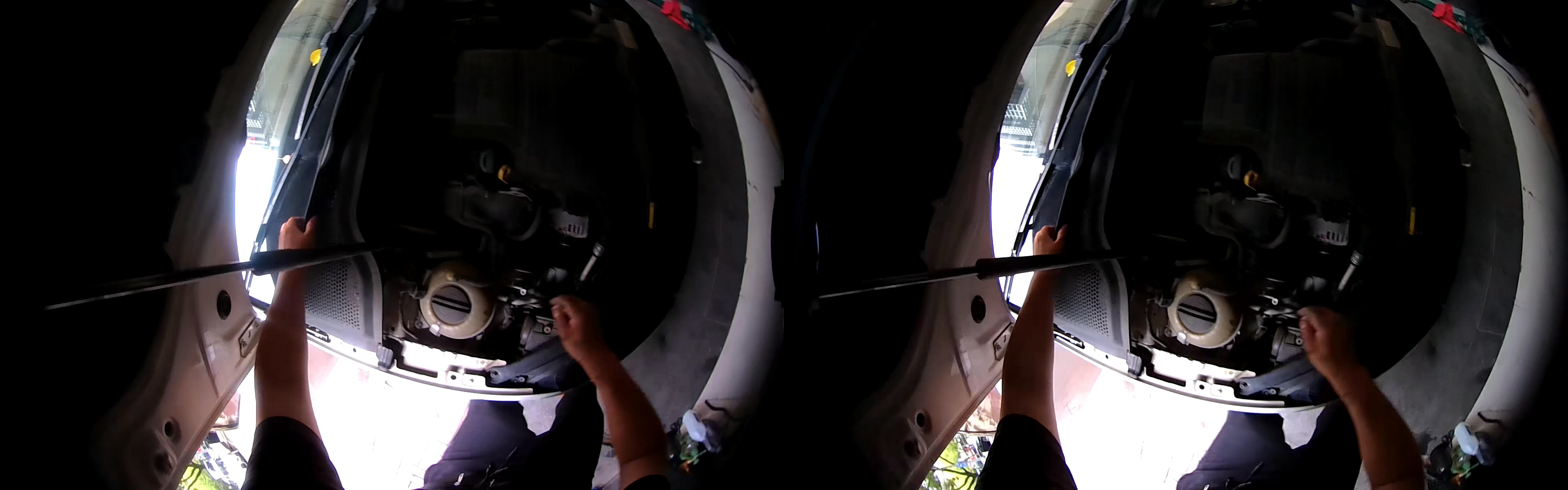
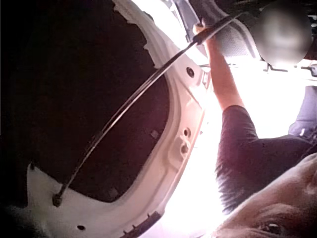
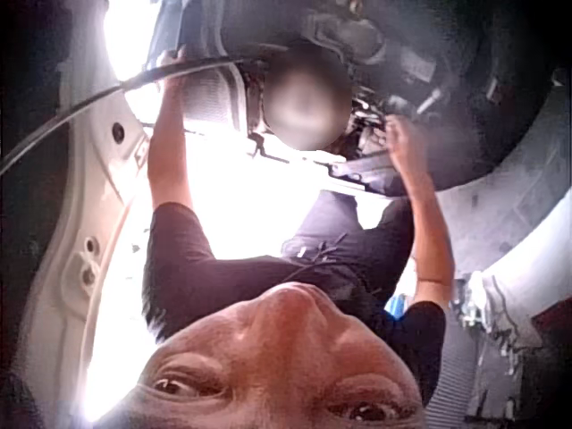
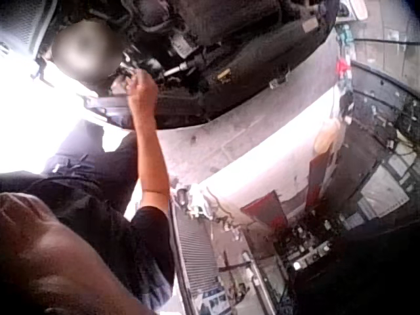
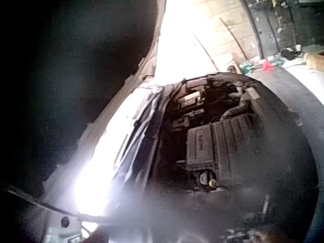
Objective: The person installs a black plastic cowl panel at the base of the windshield, aligning it and pressing it into place. They then position and secure a perforated black plastic cover over the engine bay area, adjusting it to fit the contours of the vehicle.
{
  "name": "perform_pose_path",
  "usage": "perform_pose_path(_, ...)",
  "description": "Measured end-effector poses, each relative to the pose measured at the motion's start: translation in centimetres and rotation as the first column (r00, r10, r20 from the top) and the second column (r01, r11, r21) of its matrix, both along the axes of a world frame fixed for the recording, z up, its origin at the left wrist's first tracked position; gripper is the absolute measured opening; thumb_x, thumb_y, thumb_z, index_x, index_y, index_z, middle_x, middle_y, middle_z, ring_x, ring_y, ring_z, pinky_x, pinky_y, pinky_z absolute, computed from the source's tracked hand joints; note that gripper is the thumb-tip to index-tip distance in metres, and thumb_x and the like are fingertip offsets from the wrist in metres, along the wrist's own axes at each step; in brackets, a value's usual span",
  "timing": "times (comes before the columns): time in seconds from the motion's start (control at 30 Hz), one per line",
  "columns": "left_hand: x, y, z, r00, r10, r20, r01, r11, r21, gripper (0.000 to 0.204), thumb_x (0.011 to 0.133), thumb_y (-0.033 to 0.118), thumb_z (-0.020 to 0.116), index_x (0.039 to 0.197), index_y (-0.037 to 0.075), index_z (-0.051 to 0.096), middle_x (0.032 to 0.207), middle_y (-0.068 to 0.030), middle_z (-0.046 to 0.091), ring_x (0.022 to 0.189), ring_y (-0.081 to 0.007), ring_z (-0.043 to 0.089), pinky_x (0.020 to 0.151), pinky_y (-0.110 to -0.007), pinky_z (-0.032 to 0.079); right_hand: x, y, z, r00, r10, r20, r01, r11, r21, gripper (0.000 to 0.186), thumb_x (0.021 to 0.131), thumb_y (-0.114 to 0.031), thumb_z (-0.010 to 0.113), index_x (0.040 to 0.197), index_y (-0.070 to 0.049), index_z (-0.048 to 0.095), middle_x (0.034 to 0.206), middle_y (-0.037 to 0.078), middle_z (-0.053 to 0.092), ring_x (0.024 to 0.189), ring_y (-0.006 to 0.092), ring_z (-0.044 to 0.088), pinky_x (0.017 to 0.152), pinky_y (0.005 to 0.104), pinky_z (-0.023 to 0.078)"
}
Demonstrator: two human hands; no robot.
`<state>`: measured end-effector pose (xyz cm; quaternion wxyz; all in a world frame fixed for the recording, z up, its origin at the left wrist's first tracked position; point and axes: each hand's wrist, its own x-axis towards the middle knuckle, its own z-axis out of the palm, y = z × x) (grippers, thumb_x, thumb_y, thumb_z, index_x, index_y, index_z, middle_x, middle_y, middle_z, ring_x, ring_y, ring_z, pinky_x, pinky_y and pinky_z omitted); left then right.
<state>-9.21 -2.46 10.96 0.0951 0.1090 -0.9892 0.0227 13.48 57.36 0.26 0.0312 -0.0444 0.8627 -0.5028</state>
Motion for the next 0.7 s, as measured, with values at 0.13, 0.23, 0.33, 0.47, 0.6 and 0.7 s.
perform_pose_path(0.13,-1.6,7.8,3.0,0.986,0.101,0.134,-0.112,0.991,0.075,0.055,0.090,0.048,0.070,0.118,0.001,0.067,0.116,-0.0178,0.067,0.112,-0.0343,0.066,0.096,-0.044,0.051,-6.5,2.4,2.4,0.985,0.041,0.169,-0.056,0.995,0.085,0.017,0.092,-0.010,0.069,0.107,-0.003,0.068,0.090,0.016,0.071,0.082,0.0318,0.072,0.072,0.0419,0.057)
perform_pose_path(0.23,-3.3,8.4,2.8,0.977,0.107,0.186,-0.128,0.986,0.106,0.056,0.088,0.048,0.073,0.117,0.001,0.066,0.114,-0.0162,0.067,0.110,-0.0312,0.067,0.094,-0.042,0.051,-13.0,1.3,4.2,0.971,0.180,0.156,-0.195,0.977,0.086,0.019,0.092,-0.009,0.070,0.109,-0.001,0.068,0.094,0.015,0.071,0.086,0.0293,0.072,0.075,0.0399,0.057)
perform_pose_path(0.33,-4.2,8.8,3.3,0.964,0.144,0.223,-0.179,0.973,0.143,0.060,0.085,0.049,0.076,0.118,0.000,0.065,0.114,-0.0178,0.066,0.109,-0.0313,0.067,0.094,-0.042,0.052,-19.1,-1.2,5.0,0.965,0.253,0.064,-0.257,0.964,0.065,0.021,0.092,-0.012,0.070,0.109,0.000,0.067,0.098,0.015,0.071,0.084,0.0285,0.070,0.076,0.0387,0.056)
perform_pose_path(0.47,-4.3,7.0,3.1,0.960,0.178,0.217,-0.220,0.957,0.189,0.064,0.082,0.045,0.081,0.120,-0.002,0.062,0.115,-0.0208,0.066,0.110,-0.0334,0.066,0.094,-0.043,0.052,-27.9,-5.7,6.0,0.944,0.319,0.079,-0.316,0.948,-0.045,0.021,0.093,-0.013,0.070,0.108,0.002,0.067,0.100,0.017,0.071,0.089,0.0282,0.071,0.078,0.0387,0.056)
perform_pose_path(0.6,-5.7,7.3,2.6,0.958,0.161,0.238,-0.219,0.946,0.239,0.058,0.081,0.037,0.083,0.116,-0.002,0.059,0.112,-0.0206,0.066,0.107,-0.0337,0.066,0.091,-0.044,0.052,-37.3,-8.4,5.7,0.962,0.271,0.037,-0.270,0.962,-0.028,0.027,0.095,-0.018,0.069,0.110,0.003,0.067,0.101,0.018,0.071,0.093,0.0295,0.071,0.081,0.0403,0.056)
perform_pose_path(0.7,-4.5,6.3,2.8,0.958,0.171,0.230,-0.221,0.952,0.214,0.051,0.080,0.029,0.085,0.113,-0.001,0.059,0.105,-0.0181,0.066,0.100,-0.0310,0.067,0.088,-0.041,0.053,-44.3,-12.2,6.7,0.958,0.281,0.061,-0.280,0.960,-0.031,0.038,0.097,-0.024,0.067,0.123,0.003,0.063,0.113,0.021,0.068,0.101,0.0320,0.069,0.085,0.0430,0.056)
